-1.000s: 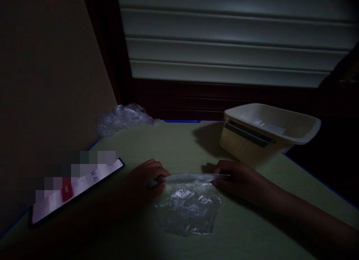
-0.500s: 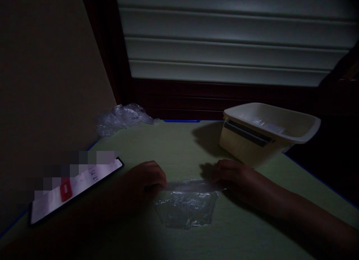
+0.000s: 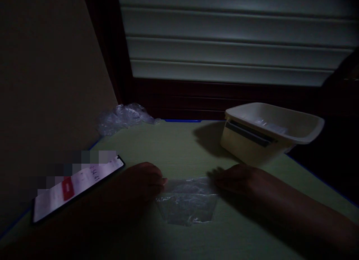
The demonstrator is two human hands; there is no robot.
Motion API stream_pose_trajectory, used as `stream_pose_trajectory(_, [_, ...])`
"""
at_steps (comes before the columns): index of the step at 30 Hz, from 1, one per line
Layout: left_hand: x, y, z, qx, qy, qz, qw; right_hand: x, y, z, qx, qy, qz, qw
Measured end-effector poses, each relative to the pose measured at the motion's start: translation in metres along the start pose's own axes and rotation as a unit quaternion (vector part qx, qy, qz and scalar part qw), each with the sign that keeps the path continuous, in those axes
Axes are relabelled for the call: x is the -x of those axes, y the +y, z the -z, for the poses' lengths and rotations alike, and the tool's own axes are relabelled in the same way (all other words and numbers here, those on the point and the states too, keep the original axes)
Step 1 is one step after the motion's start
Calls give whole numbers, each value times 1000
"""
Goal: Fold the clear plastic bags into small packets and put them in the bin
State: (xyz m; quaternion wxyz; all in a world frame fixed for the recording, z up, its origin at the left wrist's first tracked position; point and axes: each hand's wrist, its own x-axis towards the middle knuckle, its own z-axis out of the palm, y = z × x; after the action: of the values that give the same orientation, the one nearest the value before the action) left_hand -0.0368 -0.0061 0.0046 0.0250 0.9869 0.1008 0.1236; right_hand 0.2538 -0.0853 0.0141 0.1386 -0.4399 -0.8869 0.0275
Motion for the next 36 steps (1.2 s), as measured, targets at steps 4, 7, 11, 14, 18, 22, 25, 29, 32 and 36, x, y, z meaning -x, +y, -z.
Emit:
stream_pose_trajectory(4, [-1,1,-3,-47,-8,-13,999,4,11,-6,81,-35,19,996])
stream_pose_trajectory(7, [-2,4,-4,-94,-10,-10,995,2,20,-7,109,-50,13,993])
stream_pose_trajectory(11, [-5,8,-2,-106,-24,-7,994,-13,6,-2,151,-34,-4,988])
stream_pose_trajectory(14, [-6,10,1,-103,-31,5,994,-33,-22,-1,143,-29,26,989])
stream_pose_trajectory(18, [-6,9,-2,-110,-48,5,993,-57,-51,-10,148,-38,57,987])
stream_pose_trajectory(22, [-8,8,-5,-112,-47,2,993,-64,-56,-22,155,-49,46,986])
stream_pose_trajectory(25, [-9,9,-5,-123,-46,3,991,-60,-53,-27,169,-26,53,984])
stream_pose_trajectory(29, [-10,11,-4,-117,-49,12,992,-50,-48,-28,210,-21,45,977])
stream_pose_trajectory(32, [-10,10,-5,-115,-41,12,992,-37,-39,-26,226,-27,29,973])
stream_pose_trajectory(36, [-10,8,-6,-111,-37,2,993,-8,-17,-20,223,-49,-11,974])
